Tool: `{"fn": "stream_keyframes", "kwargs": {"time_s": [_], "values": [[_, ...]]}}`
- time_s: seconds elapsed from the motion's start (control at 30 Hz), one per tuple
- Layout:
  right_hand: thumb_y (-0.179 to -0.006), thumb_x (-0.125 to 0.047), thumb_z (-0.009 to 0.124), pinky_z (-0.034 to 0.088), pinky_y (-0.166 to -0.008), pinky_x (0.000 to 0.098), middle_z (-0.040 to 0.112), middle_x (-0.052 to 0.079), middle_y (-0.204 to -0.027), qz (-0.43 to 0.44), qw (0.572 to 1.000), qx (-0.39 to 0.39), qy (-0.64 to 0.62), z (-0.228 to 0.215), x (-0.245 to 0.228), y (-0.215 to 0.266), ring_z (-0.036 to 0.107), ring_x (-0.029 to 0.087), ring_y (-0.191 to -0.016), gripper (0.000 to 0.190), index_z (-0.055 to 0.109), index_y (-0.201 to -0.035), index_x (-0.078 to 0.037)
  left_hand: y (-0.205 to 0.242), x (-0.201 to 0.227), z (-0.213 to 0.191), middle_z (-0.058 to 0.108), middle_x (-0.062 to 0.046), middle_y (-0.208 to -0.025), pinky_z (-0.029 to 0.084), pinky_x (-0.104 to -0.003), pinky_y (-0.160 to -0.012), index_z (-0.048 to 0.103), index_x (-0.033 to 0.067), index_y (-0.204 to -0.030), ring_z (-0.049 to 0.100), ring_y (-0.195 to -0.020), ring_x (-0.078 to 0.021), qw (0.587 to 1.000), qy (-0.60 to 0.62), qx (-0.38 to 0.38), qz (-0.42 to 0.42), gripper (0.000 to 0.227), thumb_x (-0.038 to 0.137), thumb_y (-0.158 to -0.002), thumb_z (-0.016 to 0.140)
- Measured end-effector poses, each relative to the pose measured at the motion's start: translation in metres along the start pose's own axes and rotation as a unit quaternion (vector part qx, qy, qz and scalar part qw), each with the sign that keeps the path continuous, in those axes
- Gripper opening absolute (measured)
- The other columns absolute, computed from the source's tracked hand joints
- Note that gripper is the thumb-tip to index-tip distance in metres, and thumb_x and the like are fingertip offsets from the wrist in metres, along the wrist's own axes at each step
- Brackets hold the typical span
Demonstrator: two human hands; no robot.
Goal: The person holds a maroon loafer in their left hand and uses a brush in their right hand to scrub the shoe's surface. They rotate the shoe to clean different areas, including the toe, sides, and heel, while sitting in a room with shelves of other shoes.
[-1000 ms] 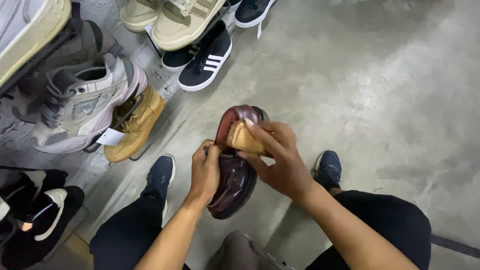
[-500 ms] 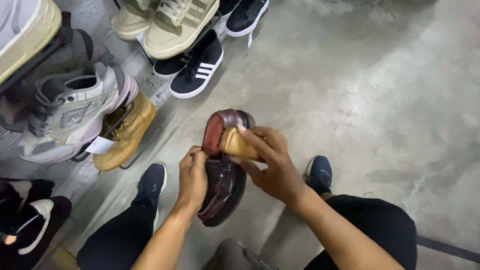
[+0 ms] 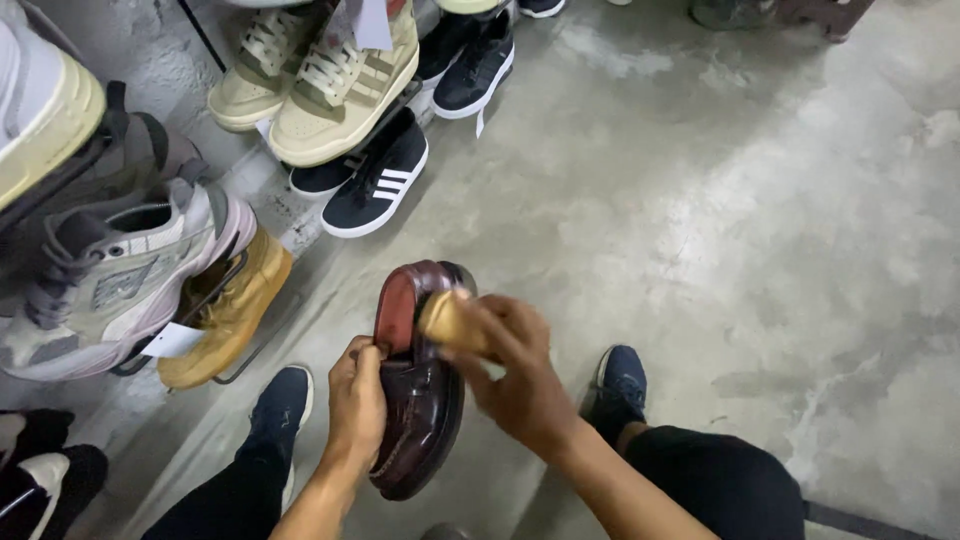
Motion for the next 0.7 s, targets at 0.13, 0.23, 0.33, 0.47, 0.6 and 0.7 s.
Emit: {"fn": "stream_keyframes", "kwargs": {"time_s": [0.13,0.23,0.33,0.47,0.6,0.7], "values": [[-0.098,-0.017,0.071,0.068,-0.083,0.0367,0.051,0.022,-0.131,0.075,0.994,0.056,-0.061,-0.017,0.01,-0.02,0.057,0.031,-0.111,0.066,0.039,-0.155,-0.025,0.012,0.028,0.012,0.043,0.0,-0.068,0.033,-0.035,-0.06,0.05,0.011,-0.071,0.04,-0.066,-0.015,0.999,0.035,-0.002,-0.036,0.018,0.021,-0.086,0.05],[-0.101,-0.02,0.067,0.051,-0.062,0.0274,0.053,0.012,-0.12,0.077,0.994,0.064,-0.042,-0.026,0.001,-0.024,0.054,0.021,-0.096,0.062,0.039,-0.156,-0.016,0.015,0.037,0.023,0.052,-0.003,-0.075,0.037,-0.033,-0.066,0.058,0.0062,-0.079,0.048,-0.072,-0.0165,0.997,0.029,-0.033,-0.062,0.019,0.021,-0.088,0.05],[-0.101,-0.018,0.065,0.075,-0.09,0.0409,0.046,0.017,-0.132,0.031,0.988,0.042,-0.146,-0.024,-0.009,-0.023,0.058,0.031,-0.118,0.055,0.042,-0.151,-0.016,0.01,0.035,0.027,0.048,-0.002,-0.074,0.035,-0.034,-0.065,0.054,0.0079,-0.076,0.045,-0.071,-0.0159,0.997,0.031,-0.031,-0.068,0.021,0.022,-0.09,0.048],[-0.095,-0.021,0.078,0.043,-0.106,0.0425,0.057,0.011,-0.129,-0.015,0.999,0.048,-0.01,-0.03,-0.016,-0.02,0.056,0.029,-0.119,0.063,0.049,-0.151,-0.016,0.01,0.037,0.028,0.044,0.0,-0.072,0.033,-0.033,-0.062,0.051,0.0115,-0.074,0.041,-0.069,-0.0143,0.998,0.06,-0.013,-0.025,0.019,0.02,-0.09,0.047],[-0.094,-0.01,0.073,0.067,-0.087,0.0328,0.056,0.013,-0.124,0.066,0.99,0.121,-0.002,-0.033,0.005,-0.027,0.055,0.025,-0.11,0.065,0.044,-0.151,-0.02,0.012,0.038,0.036,0.044,0.0,-0.072,0.035,-0.033,-0.065,0.049,0.0116,-0.071,0.042,-0.072,-0.0146,0.997,0.078,-0.006,-0.022,0.018,0.018,-0.089,0.049],[-0.098,-0.022,0.069,0.052,-0.09,0.0384,0.058,0.014,-0.122,0.107,0.986,0.126,0.019,-0.046,-0.001,-0.036,0.056,0.028,-0.114,0.058,0.048,-0.152,-0.013,0.015,0.048,0.044,0.047,-0.002,-0.073,0.036,-0.035,-0.065,0.05,0.0077,-0.074,0.045,-0.071,-0.0168,0.997,0.036,-0.021,-0.06,0.019,0.022,-0.087,0.051]]}}
Point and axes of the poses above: each hand's wrist, its own y-axis away from the middle knuckle, its own z-axis out of the palm, x = y × z, the point moved 4 cm from there along -y, towards the middle knuckle
